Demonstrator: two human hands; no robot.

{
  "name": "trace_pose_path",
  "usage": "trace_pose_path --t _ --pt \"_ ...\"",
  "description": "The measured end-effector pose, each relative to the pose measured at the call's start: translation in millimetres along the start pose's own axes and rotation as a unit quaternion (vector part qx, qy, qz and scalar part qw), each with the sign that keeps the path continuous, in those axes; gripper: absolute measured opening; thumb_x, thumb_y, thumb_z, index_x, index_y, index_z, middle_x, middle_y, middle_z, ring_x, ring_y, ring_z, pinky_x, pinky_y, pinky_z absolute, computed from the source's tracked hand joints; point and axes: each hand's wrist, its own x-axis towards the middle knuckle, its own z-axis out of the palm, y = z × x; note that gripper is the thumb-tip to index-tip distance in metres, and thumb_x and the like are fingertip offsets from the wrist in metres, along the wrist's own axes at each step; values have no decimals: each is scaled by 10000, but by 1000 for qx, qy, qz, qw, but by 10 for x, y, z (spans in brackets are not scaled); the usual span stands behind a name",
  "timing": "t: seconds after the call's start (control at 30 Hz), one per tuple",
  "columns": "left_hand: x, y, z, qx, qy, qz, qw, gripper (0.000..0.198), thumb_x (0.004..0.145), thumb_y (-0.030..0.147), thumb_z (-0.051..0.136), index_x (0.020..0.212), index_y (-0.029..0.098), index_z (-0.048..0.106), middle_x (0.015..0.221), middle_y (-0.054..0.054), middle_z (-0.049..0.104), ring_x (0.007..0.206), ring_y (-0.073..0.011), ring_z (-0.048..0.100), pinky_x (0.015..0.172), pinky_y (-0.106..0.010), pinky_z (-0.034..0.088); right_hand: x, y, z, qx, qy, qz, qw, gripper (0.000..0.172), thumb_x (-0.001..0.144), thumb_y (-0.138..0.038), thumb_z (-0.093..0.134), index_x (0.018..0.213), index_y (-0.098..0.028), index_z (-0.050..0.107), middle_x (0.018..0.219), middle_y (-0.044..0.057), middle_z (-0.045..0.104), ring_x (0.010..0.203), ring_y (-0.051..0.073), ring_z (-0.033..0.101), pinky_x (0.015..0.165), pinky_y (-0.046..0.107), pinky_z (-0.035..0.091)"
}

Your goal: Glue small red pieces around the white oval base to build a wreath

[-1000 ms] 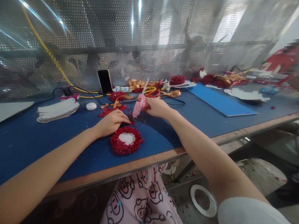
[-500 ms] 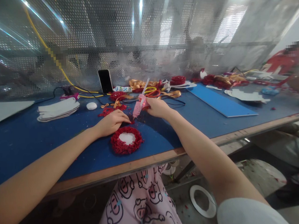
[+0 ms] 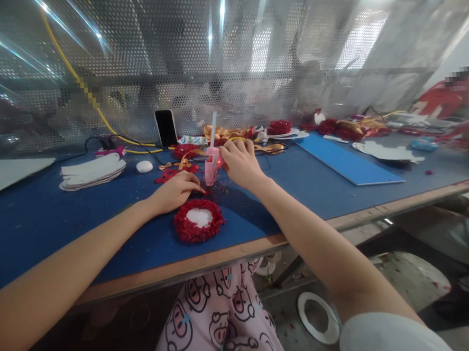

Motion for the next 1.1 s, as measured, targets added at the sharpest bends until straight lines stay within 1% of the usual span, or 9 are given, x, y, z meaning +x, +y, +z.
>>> trace_pose_path --t 0.33,0.47,0.63,0.73,0.8,0.87,0.93,1.03,1.1 --pt "1 21 -8 -6 1 -20 1000 453 878 10 401 977 220 790 1009 -76 660 992 -197 586 930 -362 502 -26 -49 -160 -6 33 -50 998 408 922 -225 464 1303 -337 555 1254 71 579 1264 316 363 1139 557 183" --pt "3 -12 7 -7 2 -12 1000 455 829 -17 433 972 225 791 1013 -68 677 994 -198 595 955 -374 490 -16 93 -11 21 57 49 997 411 892 -309 544 1287 -196 538 1244 155 576 1216 369 424 1062 578 279" --pt "21 -23 24 -13 34 -30 999 322 845 49 493 919 202 766 956 -54 736 964 -214 630 965 -416 488 -9 204 271 86 -50 209 973 353 880 -449 587 1037 -132 595 1041 188 660 988 341 590 840 435 441" --pt "37 -2 31 -29 59 -76 995 201 862 141 564 896 199 753 939 -47 761 936 -217 666 960 -423 501 -13 220 370 122 -129 232 956 411 841 -528 646 974 -140 625 945 157 680 882 294 617 767 366 447" --pt "41 13 37 -44 58 -99 992 169 856 173 591 883 199 756 933 -45 771 918 -212 683 932 -398 518 -5 220 376 122 -125 230 957 466 798 -538 702 1007 -125 654 968 159 678 946 309 606 823 386 445" --pt "41 27 40 -58 58 -121 989 163 846 179 600 874 195 760 918 -44 775 886 -206 694 883 -365 533 8 213 329 129 -74 192 970 483 778 -519 737 1061 -132 686 1046 156 665 1063 324 564 934 436 413" --pt "38 39 39 -69 65 -150 984 157 835 183 607 867 186 760 905 -47 775 856 -203 698 842 -344 538 17 195 248 176 -45 81 980 364 803 -483 733 1039 -205 739 1107 113 647 1128 299 519 1022 461 355" --pt "39 51 25 -82 75 -194 975 154 827 196 605 850 178 756 905 -49 773 839 -199 694 834 -324 526 5 136 136 274 -103 -108 950 192 785 -455 773 855 -278 799 1083 63 638 1127 266 476 1051 451 325" --pt "45 54 11 -86 78 -221 968 158 825 204 598 835 179 753 900 -44 771 828 -195 686 838 -311 512 -12 80 100 309 -121 -145 932 177 749 -440 812 817 -277 808 1068 65 638 1125 268 448 1053 454 322"
